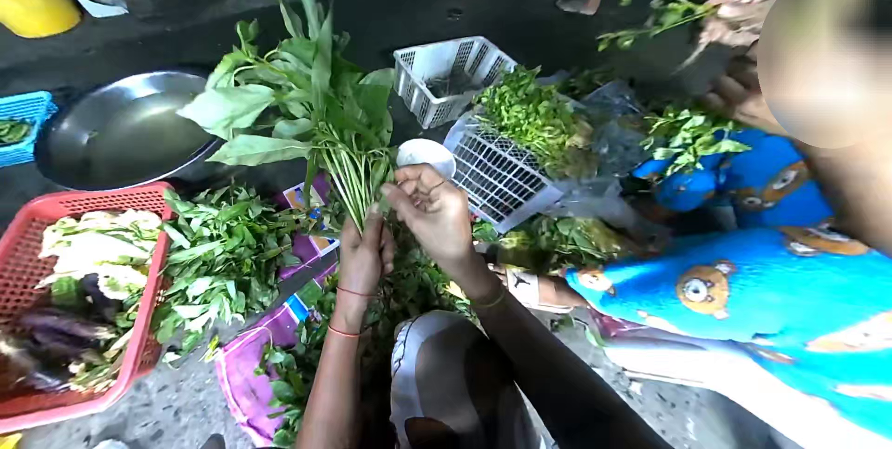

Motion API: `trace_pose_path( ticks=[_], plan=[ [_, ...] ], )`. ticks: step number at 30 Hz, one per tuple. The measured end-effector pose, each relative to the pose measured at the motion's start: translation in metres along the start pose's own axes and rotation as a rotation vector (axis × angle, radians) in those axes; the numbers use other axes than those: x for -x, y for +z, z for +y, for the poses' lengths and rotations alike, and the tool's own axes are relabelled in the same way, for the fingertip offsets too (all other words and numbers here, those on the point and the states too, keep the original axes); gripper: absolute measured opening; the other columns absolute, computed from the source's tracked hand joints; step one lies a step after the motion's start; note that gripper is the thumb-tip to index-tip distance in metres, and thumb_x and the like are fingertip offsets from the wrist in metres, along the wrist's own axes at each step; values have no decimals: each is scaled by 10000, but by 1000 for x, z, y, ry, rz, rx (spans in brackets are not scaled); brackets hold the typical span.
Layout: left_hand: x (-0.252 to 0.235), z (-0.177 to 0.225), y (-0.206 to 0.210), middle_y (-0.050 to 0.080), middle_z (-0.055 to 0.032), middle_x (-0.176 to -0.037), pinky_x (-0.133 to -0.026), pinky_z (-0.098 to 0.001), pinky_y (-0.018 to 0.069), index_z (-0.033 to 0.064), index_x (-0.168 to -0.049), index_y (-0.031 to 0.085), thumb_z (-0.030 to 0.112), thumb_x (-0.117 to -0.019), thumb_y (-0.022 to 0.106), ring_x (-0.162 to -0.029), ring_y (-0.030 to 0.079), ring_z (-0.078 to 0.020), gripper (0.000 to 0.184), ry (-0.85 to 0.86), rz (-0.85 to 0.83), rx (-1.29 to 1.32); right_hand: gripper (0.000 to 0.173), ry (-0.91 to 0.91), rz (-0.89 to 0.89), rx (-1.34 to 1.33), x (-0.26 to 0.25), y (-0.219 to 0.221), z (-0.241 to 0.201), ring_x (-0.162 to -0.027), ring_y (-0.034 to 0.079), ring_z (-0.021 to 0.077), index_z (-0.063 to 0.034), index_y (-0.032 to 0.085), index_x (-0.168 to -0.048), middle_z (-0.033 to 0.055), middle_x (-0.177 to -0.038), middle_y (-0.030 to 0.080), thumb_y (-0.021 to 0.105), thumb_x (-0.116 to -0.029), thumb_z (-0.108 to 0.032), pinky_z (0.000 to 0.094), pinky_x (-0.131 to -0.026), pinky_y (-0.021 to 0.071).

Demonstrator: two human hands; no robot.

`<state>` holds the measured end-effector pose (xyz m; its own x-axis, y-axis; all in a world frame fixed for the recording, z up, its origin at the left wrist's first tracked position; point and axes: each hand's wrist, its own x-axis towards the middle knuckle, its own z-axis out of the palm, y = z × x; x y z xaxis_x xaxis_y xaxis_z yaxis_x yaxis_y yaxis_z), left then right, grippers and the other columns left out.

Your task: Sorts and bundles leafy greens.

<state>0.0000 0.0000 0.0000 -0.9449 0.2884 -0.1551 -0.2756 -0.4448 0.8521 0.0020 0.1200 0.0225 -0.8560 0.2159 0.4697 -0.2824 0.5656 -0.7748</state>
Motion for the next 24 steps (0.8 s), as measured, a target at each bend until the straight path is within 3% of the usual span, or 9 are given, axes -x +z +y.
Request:
trace_pose_path(
  ticks=[2, 5, 9, 12, 16, 19, 20, 23, 24],
  plan=[
    [0, 3, -10, 389, 56, -523, -369, -152, 362, 60, -1055, 550, 222, -1129, 343, -384, 376, -14, 273, -71, 20, 20, 157, 56, -49, -91, -6, -11, 11, -581, 612, 60, -51, 682, -1112, 8, -794, 685, 677, -975, -127, 232, -519, 536],
    [-1, 5, -27, 364, 65, -529, -356, -146, 334, 82, -1097, 579, 283, -1128, 349, -373, 342, -8, 307, -171, 15, 22, 142, -37, -41, 127, -10, -28, 31, -588, 578, 109, -92, 690, -1116, 37, -855, 653, 655, -987, -141, 279, -496, 496],
    [-2, 0, -38, 367, 72, -540, -361, -132, 352, 95, -1078, 547, 256, -1127, 350, -377, 358, 2, 259, -270, -55, 37, 132, -218, -100, 313, -27, -34, 44, -837, 672, 184, -82, 731, -1088, 89, -1074, 689, 657, -987, -121, 381, -718, 566],
    [-4, -8, -42, 463, 49, -617, -462, -160, 453, 88, -1050, 518, 207, -1125, 327, -466, 464, -25, 237, -343, -145, 32, 176, -251, -88, 416, -45, -30, 65, -898, 704, 264, -87, 750, -1070, 108, -1033, 734, 615, -1000, -176, 470, -745, 555],
    [-3, -25, -44, 426, 69, -601, -379, -120, 350, 100, -1063, 511, 244, -1134, 323, -412, 377, 10, 247, -465, -141, -35, 195, -325, -105, 504, -38, -14, 104, -967, 713, 340, -54, 748, -1067, 152, -1047, 739, 588, -1019, -155, 502, -762, 566],
    [0, -39, -51, 423, 63, -610, -366, -124, 304, 112, -1074, 514, 294, -1129, 362, -410, 343, 8, 244, -532, -154, -239, 216, -215, -162, 560, -19, -7, 158, -973, 714, 389, -11, 737, -1067, 195, -1040, 734, 562, -1021, -128, 553, -792, 565],
    [2, -42, -57, 437, 60, -624, -368, -127, 304, 111, -1096, 527, 305, -1125, 382, -416, 346, 5, 244, -530, -151, -335, 244, -123, -207, 584, -13, -10, 176, -1013, 705, 419, 13, 726, -1103, 224, -1081, 725, 536, -1025, -118, 590, -850, 559],
    [5, -38, -81, 441, 59, -618, -388, -160, 297, 98, -1084, 571, 296, -1114, 417, -431, 341, -12, 252, -493, 25, -467, 283, 72, -309, 698, 14, -22, 222, -1124, 652, 492, 23, 714, -1183, 286, -1185, 691, 542, -1027, -139, 642, -942, 508],
    [5, -35, -93, 423, 76, -599, -385, -157, 292, 117, -1027, 556, 289, -1117, 400, -425, 330, -3, 249, -444, 97, -417, 323, 145, -388, 730, 28, -25, 230, -1227, 565, 527, 5, 670, -1288, 308, -1302, 620, 563, -1016, -133, 679, -982, 457]
  ],
)
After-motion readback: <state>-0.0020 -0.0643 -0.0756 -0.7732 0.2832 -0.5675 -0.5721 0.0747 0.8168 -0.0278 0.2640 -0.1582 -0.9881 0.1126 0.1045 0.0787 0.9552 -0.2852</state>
